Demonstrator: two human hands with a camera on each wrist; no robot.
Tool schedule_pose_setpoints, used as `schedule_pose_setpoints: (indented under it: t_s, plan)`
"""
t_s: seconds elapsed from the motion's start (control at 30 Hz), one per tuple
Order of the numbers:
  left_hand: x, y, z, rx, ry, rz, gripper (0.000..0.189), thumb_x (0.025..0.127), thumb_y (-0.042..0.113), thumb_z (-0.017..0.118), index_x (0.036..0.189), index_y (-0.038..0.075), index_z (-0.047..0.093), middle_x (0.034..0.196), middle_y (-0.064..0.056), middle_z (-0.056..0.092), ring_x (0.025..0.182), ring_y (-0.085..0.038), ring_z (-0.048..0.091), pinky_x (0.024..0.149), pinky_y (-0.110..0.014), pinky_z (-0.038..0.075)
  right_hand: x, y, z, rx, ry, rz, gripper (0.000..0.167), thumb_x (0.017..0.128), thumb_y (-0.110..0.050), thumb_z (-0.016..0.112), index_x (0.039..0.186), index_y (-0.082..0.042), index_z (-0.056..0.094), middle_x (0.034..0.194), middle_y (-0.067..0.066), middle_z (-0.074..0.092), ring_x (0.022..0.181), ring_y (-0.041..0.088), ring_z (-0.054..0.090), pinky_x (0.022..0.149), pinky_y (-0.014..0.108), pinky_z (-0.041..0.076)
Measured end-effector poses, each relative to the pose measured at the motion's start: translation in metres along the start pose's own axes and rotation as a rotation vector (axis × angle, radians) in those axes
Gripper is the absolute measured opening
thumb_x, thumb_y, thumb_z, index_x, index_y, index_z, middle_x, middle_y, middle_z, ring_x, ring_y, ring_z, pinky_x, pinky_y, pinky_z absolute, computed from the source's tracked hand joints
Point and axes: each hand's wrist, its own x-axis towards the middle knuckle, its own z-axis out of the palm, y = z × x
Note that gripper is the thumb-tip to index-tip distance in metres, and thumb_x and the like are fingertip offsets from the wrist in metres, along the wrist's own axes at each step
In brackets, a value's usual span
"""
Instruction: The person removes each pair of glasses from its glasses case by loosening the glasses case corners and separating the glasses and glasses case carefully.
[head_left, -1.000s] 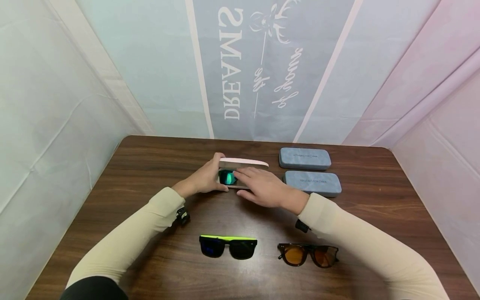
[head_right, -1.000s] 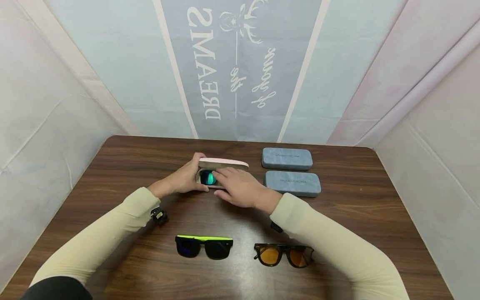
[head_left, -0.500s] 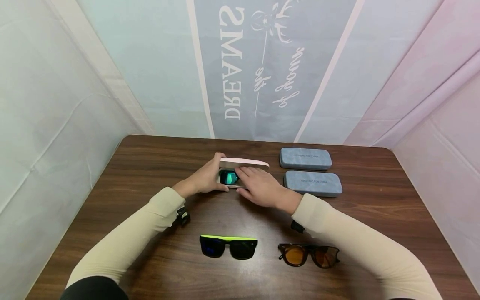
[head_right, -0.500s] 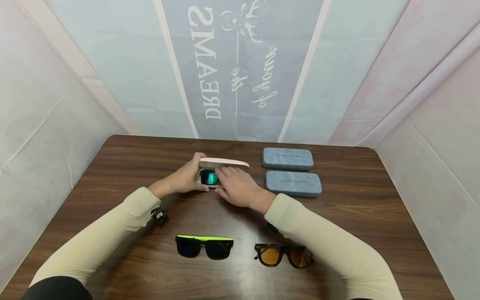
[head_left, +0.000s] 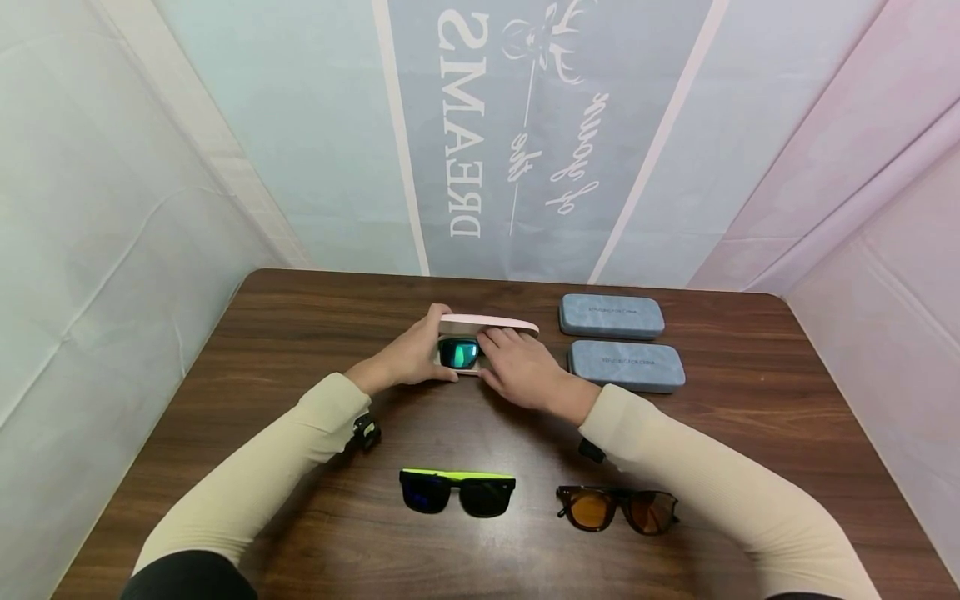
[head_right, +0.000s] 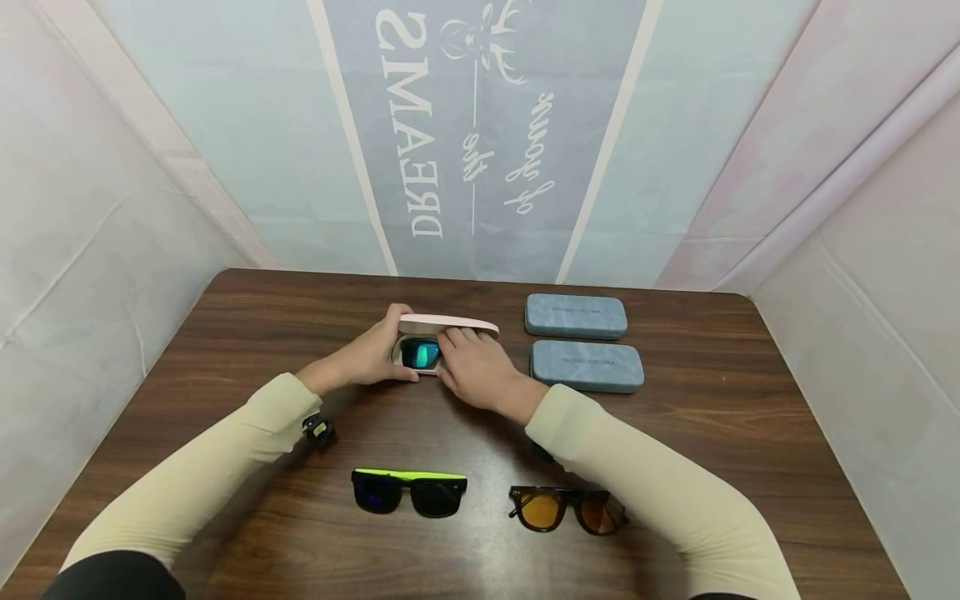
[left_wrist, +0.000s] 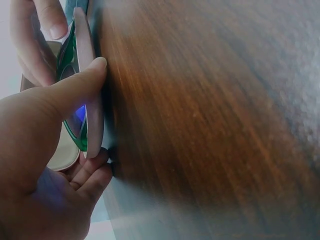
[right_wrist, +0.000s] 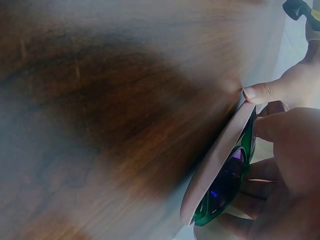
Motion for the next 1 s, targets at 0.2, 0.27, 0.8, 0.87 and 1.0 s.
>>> schedule_pose_setpoints:
  t_s: [0.2,0.27,0.8,0.87,1.0]
  plan:
    - [-0.0012,0.0013,-0.0016,0.004,0.0,0.007,0.096,0.081,0.021,0.089,0.143,0.005,0.019,0.14,-0.021,0.047,0.13,-0.033,0.051,0.108,-0.048,0.042,0.0021,0.0005,-0.0002,-0.015,0.022,-0.006,0.054,0.105,-0.035,0.058,0.145,0.0,0.05,0.141,0.015,0.054,0.129,0.029,0.053,0.1,0.045,0.049]
    - [-0.002,0.0016,-0.0018,0.004,0.002,0.01,0.096,0.081,0.021,0.089,0.144,0.003,0.019,0.139,-0.022,0.048,0.129,-0.034,0.051,0.107,-0.049,0.043,0.0028,0.0007,0.0002,-0.013,0.023,-0.004,0.053,0.105,-0.035,0.058,0.144,0.0,0.051,0.14,0.015,0.055,0.128,0.028,0.054,0.1,0.045,0.049]
    - [-0.0019,0.0012,0.0002,0.017,0.002,0.006,0.099,0.081,0.023,0.089,0.145,0.002,0.018,0.14,-0.021,0.047,0.129,-0.033,0.051,0.107,-0.049,0.042,0.0048,-0.0001,0.0021,0.049,0.16,-0.009,0.024,0.102,-0.024,0.066,0.115,-0.006,0.06,0.098,0.006,0.068,0.09,0.024,0.066,0.074,0.039,0.054]
    - [-0.0017,0.0009,0.0004,0.015,0.001,0.004,0.099,0.081,0.023,0.089,0.146,0.002,0.017,0.141,-0.022,0.047,0.129,-0.034,0.051,0.107,-0.049,0.042,0.0049,0.0,0.0025,0.049,0.172,-0.01,0.023,0.101,-0.024,0.066,0.114,-0.006,0.06,0.096,0.006,0.068,0.089,0.024,0.066,0.072,0.039,0.055]
    - [-0.0012,0.0,0.0005,0.008,-0.001,0.008,0.098,0.08,0.023,0.089,0.145,0.003,0.018,0.14,-0.021,0.047,0.129,-0.033,0.051,0.108,-0.048,0.042,0.0052,0.0004,0.0039,0.05,0.199,-0.016,0.021,0.101,-0.023,0.067,0.112,-0.007,0.059,0.093,0.007,0.069,0.085,0.024,0.067,0.069,0.038,0.055]
